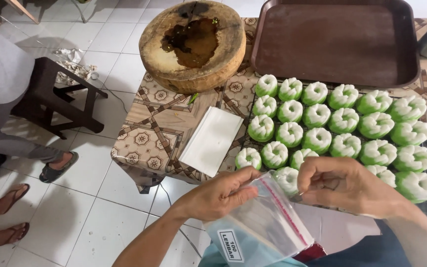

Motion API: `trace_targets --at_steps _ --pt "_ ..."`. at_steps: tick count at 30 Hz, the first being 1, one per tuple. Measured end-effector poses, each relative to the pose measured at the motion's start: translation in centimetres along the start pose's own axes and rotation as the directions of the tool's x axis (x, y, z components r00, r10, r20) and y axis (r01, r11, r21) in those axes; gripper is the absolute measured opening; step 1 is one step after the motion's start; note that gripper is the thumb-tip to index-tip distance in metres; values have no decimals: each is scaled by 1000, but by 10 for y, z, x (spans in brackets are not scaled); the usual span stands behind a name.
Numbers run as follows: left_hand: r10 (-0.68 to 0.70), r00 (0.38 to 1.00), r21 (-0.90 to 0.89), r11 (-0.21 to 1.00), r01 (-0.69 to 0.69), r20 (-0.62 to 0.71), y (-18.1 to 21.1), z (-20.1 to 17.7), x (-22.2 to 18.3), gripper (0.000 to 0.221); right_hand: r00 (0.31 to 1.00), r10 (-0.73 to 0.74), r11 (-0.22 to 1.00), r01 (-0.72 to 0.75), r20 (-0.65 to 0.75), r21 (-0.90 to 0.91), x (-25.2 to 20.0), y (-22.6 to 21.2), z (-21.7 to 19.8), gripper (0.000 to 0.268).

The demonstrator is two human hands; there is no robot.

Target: Packaging individual steamed cakes into small plastic bags at a bakery station.

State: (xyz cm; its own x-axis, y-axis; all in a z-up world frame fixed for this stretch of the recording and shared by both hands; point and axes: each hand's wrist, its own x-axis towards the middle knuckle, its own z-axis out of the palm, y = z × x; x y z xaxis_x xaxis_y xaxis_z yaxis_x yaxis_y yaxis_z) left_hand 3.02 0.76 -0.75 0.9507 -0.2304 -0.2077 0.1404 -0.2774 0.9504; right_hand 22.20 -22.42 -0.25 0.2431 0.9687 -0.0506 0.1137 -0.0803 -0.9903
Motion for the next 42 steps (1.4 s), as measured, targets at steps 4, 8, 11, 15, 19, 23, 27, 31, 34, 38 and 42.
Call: trace_targets --at_steps 4,8,11,15,19,23,27,31,34,38,42 --pt "130 991 -147 980 -132 -24 6 -1 -3 36 981 -188 982 187 49 36 -3 14 -24 11" --pt "318 946 -91 942 -323 -69 9 0 -6 47 973 162 984 -173 -163 -52 -6 -4 -23 19" --pt "314 949 23 949 -314 -37 11 0 -8 45 947 199 954 -246 -254 -171 -6 -17 -18 22" --pt "221 974 119 967 -225 45 5 4 -10 51 940 223 895 -302 -257 -328 -10 -19 -12 24" --pt "179 980 140 972 -190 83 -4 12 -14 55 911 246 834 -373 -332 -405 -25 -15 8 23" --pt "176 984 -23 984 -176 0 -4 26 -10 45 920 -161 905 -7 -358 -426 -45 -11 41 23" --pt "165 976 -112 977 -182 -146 1 45 3 40 823 17 921 -234 -568 -312 -57 -24 58 26" --pt "294 912 -50 946 -320 -285 -9 68 26 27 734 -118 919 -174 -669 -354 -61 -30 67 11" --pt "360 855 20 925 -380 -373 -8 77 36 17 636 -186 921 -153 -749 -359 -59 -41 73 12" --pt "788 567 369 614 -697 -240 -4 77 44 6 576 -111 991 2 -810 -134 -56 -25 72 6" --pt "859 499 413 498 -763 -114 -3 70 49 14 533 -238 971 149 -812 -186 -54 -23 77 5"
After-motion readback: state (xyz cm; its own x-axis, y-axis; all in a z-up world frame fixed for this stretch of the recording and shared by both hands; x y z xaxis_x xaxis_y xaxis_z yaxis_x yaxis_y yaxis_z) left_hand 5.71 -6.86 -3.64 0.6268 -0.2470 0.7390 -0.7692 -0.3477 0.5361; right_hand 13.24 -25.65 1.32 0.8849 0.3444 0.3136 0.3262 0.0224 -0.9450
